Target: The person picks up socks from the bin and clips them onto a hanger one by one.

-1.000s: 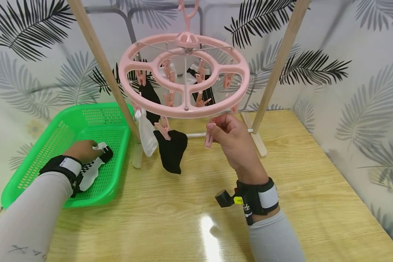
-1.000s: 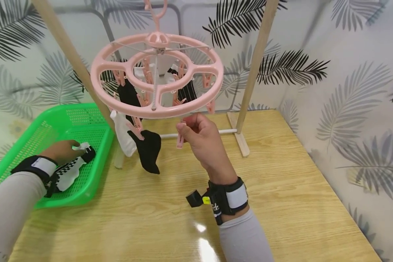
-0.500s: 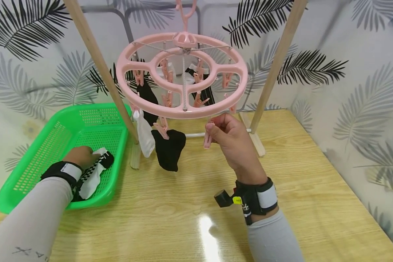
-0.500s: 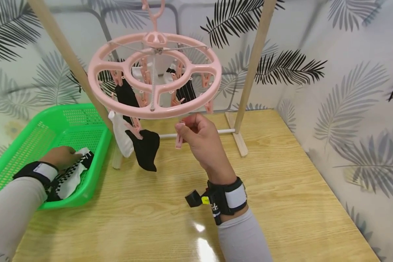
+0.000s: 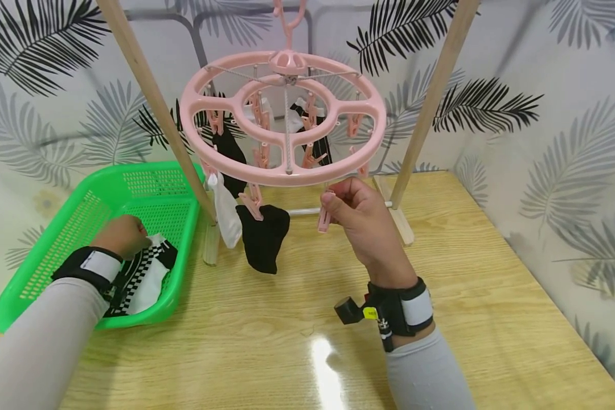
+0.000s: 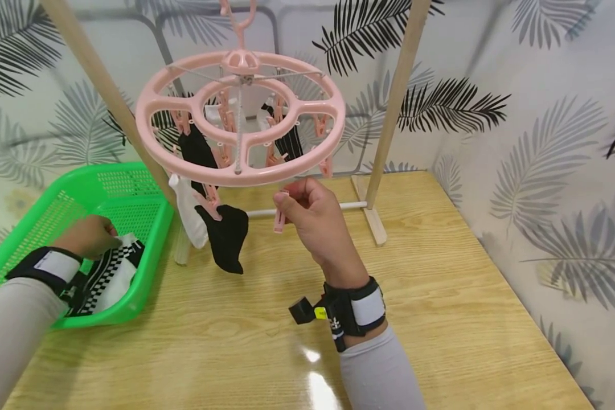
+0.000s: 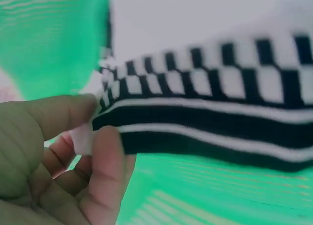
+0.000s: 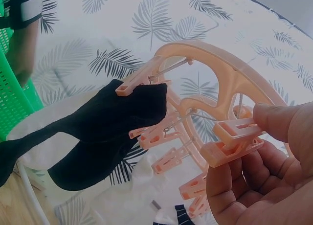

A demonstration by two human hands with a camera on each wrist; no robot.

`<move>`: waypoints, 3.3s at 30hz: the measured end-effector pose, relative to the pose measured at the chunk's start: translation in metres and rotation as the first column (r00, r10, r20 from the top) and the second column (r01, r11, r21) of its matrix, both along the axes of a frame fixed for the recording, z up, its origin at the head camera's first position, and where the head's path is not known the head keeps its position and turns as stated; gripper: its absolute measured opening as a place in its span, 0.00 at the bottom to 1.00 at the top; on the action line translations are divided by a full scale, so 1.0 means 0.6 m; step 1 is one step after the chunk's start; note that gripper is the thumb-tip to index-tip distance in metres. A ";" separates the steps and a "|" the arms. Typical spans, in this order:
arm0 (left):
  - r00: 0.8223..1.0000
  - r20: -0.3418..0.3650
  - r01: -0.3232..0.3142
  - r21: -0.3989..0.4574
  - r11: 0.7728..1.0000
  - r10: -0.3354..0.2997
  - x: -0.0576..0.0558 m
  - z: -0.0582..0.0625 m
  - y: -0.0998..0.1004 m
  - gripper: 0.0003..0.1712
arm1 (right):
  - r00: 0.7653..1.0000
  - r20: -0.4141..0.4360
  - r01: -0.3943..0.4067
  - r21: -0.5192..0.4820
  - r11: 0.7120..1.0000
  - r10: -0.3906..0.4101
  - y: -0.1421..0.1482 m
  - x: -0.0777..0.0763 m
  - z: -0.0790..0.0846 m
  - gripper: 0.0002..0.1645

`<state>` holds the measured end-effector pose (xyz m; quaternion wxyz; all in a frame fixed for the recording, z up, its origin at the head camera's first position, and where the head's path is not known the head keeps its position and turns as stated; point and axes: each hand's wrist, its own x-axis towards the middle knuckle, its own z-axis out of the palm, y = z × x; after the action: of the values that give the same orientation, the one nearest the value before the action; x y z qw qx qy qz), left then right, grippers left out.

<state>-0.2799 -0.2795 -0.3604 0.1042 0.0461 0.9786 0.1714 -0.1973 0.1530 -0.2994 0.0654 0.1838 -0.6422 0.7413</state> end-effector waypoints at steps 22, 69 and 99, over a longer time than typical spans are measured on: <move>0.917 -0.375 -0.035 0.263 0.964 0.135 0.085 0.137 0.091 0.22 | 1.000 0.014 0.001 -0.007 1.000 -0.001 0.003 0.000 -0.001 0.06; 0.856 -0.478 0.420 0.425 0.802 -0.195 0.202 0.099 0.410 0.06 | 0.995 -0.010 0.104 0.008 0.995 -0.104 -0.001 0.009 0.001 0.08; 0.777 -0.629 0.468 0.532 0.706 -0.041 0.184 0.076 0.434 0.09 | 0.993 -0.054 0.104 0.009 0.994 -0.104 -0.010 0.008 -0.001 0.06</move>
<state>-0.1694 -0.0193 -0.3148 -0.1947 0.2712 0.8185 0.4676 -0.1923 0.1468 -0.2999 0.1200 0.1700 -0.6531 0.7281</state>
